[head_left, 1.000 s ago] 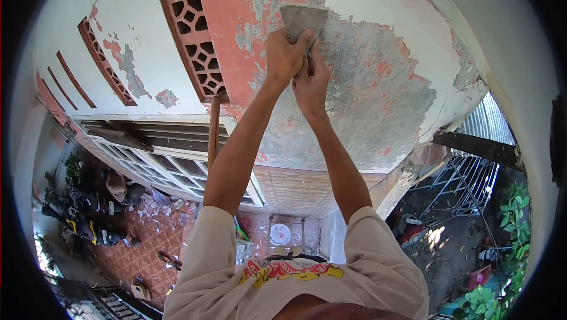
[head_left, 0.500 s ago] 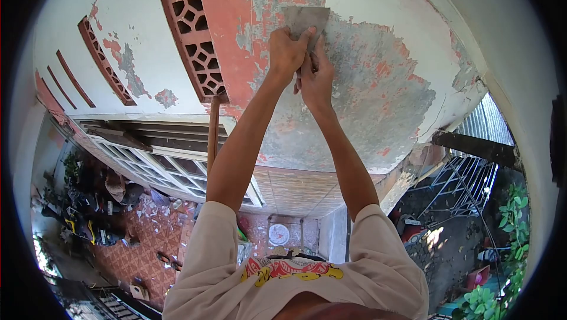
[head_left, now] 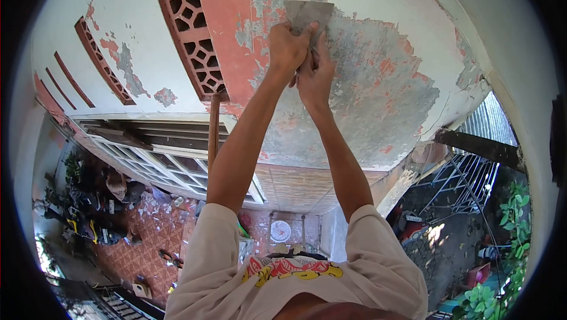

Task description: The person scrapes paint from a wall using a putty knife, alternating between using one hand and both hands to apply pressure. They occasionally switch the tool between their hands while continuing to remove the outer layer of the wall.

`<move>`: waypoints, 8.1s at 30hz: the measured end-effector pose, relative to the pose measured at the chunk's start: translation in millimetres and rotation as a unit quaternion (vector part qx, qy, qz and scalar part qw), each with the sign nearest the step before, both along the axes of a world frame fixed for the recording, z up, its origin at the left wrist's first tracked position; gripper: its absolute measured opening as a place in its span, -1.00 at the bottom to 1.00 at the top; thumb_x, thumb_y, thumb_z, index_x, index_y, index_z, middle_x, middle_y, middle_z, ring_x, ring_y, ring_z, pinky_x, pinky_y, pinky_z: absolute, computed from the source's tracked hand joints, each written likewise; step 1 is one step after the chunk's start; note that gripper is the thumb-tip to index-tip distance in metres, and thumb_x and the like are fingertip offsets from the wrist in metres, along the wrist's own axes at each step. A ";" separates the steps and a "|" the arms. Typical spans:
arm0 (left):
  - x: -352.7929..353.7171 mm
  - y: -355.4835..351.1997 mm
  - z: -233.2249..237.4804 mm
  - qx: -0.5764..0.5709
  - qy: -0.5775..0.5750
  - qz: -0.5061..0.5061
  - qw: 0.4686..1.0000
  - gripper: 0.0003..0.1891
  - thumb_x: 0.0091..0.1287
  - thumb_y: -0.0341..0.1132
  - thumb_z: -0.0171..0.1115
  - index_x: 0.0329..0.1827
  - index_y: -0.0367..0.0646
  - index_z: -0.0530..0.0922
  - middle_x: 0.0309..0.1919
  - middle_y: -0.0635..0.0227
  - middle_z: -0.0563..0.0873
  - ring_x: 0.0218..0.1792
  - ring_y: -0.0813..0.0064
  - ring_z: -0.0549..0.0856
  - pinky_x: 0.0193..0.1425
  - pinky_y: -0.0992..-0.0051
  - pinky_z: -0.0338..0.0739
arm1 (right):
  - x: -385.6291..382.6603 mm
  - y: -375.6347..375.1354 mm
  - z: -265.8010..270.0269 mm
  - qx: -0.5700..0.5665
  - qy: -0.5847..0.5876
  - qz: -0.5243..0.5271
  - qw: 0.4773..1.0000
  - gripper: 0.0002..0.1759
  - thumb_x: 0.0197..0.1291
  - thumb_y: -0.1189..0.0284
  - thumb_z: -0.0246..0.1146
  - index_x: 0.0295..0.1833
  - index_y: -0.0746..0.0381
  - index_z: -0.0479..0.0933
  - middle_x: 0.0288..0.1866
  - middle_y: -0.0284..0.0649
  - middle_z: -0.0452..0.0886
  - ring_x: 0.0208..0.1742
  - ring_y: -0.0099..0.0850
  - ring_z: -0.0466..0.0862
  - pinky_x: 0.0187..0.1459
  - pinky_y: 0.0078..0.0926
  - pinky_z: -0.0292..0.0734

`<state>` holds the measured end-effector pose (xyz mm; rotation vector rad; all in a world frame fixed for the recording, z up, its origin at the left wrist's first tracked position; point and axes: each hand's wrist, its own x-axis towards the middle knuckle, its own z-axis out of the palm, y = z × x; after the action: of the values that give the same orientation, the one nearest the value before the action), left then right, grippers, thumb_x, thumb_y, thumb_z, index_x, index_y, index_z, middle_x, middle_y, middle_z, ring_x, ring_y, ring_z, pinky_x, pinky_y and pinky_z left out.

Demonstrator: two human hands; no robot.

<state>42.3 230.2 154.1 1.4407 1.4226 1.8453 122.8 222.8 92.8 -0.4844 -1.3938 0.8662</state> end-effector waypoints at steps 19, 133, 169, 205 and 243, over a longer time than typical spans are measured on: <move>5.6 3.0 2.8 0.001 -0.027 0.004 1.000 -0.60 0.29 -0.19 0.48 -0.48 -0.39 0.58 -0.65 0.06 0.67 -0.65 0.26 0.67 -0.52 0.25 0.55 | 9.6 -10.9 22.0 -0.043 0.004 0.054 0.998 -0.43 0.53 0.52 0.08 0.57 0.42 0.19 -0.55 -0.38 0.44 -0.69 -0.66 0.40 -0.70 -0.55 0.35; 24.5 4.2 29.3 0.095 -0.053 0.088 0.990 -0.65 0.29 -0.28 0.44 -0.47 -0.45 0.60 -0.64 0.05 0.67 -0.62 0.32 0.64 -0.44 0.23 0.52 | 29.5 5.3 58.7 -0.019 -0.046 0.061 0.997 -0.44 0.52 0.47 0.07 0.56 0.40 0.24 -0.61 -0.34 0.48 -0.73 -0.65 0.38 -0.75 -0.50 0.23; 19.9 10.7 12.1 0.099 -0.106 0.078 0.986 -0.68 0.29 -0.29 0.44 -0.42 -0.44 0.63 -0.61 0.03 0.71 -0.60 0.31 0.68 -0.41 0.23 0.55 | 27.3 2.3 44.1 0.003 -0.066 0.050 0.997 -0.41 0.51 0.47 0.10 0.57 0.40 0.22 -0.60 -0.35 0.46 -0.74 -0.65 0.36 -0.75 -0.49 0.22; 14.5 -13.5 43.9 0.081 -0.076 0.077 0.991 -0.66 0.23 -0.29 0.46 -0.46 -0.48 0.63 -0.60 -0.06 0.71 -0.57 0.15 0.74 -0.42 0.16 0.60 | 15.4 -8.3 64.8 0.002 -0.035 0.079 0.996 -0.34 0.51 0.50 0.06 0.63 0.40 0.06 -0.57 -0.29 0.52 -0.72 -0.61 0.42 -0.76 -0.49 0.26; -28.9 15.2 -79.1 0.089 -0.083 -0.147 0.982 -0.81 0.48 -0.37 0.30 -0.11 -0.39 0.60 -0.43 0.17 0.78 -0.45 0.50 0.75 -0.38 0.50 0.64 | 49.3 49.8 74.0 0.392 -0.369 -0.448 0.714 -0.21 0.49 0.04 0.08 0.62 0.31 0.15 0.70 -0.11 0.09 0.69 0.00 0.06 0.63 0.18 -0.13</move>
<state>13.4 245.4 75.1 1.4503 0.9306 1.8859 172.1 272.7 166.8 -0.7571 -1.7810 -0.8255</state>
